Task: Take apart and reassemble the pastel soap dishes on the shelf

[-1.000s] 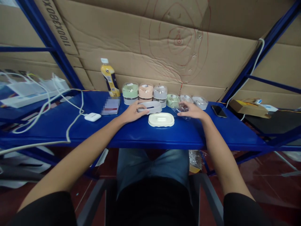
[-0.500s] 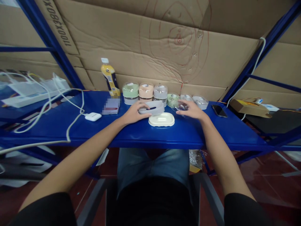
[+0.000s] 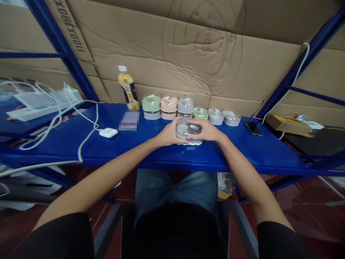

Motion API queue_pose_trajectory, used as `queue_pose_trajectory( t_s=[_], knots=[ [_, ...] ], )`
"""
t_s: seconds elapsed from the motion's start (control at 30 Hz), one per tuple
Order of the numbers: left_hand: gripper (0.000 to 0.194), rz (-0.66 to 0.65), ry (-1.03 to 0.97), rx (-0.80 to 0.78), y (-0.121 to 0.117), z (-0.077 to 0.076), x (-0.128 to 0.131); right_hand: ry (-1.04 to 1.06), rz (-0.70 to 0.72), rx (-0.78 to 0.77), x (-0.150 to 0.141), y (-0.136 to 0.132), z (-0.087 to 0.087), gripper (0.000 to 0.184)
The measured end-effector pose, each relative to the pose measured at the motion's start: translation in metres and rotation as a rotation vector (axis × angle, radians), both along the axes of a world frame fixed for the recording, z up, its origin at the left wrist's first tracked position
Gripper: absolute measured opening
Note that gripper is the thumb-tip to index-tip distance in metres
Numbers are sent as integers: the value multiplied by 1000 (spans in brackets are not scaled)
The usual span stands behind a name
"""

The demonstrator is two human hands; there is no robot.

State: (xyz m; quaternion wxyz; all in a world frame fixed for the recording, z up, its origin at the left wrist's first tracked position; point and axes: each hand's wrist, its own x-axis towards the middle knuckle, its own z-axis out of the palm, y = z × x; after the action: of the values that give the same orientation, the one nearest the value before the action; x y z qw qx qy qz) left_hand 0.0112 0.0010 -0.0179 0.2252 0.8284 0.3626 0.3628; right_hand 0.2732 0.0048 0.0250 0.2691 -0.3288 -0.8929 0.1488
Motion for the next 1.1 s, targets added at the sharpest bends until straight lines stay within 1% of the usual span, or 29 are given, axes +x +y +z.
queue_pose_trajectory(
  t_s=[0.23, 0.33, 0.57, 0.63, 0.77, 0.8, 0.87, 0.93, 1.0, 1.03, 1.1],
  knots=[
    [133, 6, 6, 7, -3, 0, 3, -22, 7, 28, -6, -3, 0, 81],
    [135, -5, 14, 38, -3, -1, 3, -37, 0, 42, -6, -3, -3, 82],
    [130, -63, 50, 98, 1, -9, 0, -51, -1, 16, -5, -7, -11, 84],
    [126, -79, 65, 103, 1, -10, -2, -58, 5, 2, -1, -7, -12, 90],
    [122, -69, 101, 85, 0, -9, -5, -93, 5, -48, 9, -6, -15, 110],
    [122, -63, 102, 81, -1, -8, -6, -94, -6, -59, 12, -6, -16, 112],
    [121, -48, 77, 73, -2, -7, -7, -65, -38, -66, 16, -6, -14, 109],
    [116, -20, 24, 80, -4, -6, -9, -7, -83, -51, 24, -4, -7, 103],
    [107, 17, -23, 113, -4, -6, -10, 73, -189, 2, 39, 2, 4, 98],
    [102, 33, -33, 132, -4, -6, -11, 115, -280, 45, 49, 7, 10, 96],
    [95, 48, -26, 154, -3, -7, -10, 196, -544, 154, 73, 20, 22, 96]
  ],
)
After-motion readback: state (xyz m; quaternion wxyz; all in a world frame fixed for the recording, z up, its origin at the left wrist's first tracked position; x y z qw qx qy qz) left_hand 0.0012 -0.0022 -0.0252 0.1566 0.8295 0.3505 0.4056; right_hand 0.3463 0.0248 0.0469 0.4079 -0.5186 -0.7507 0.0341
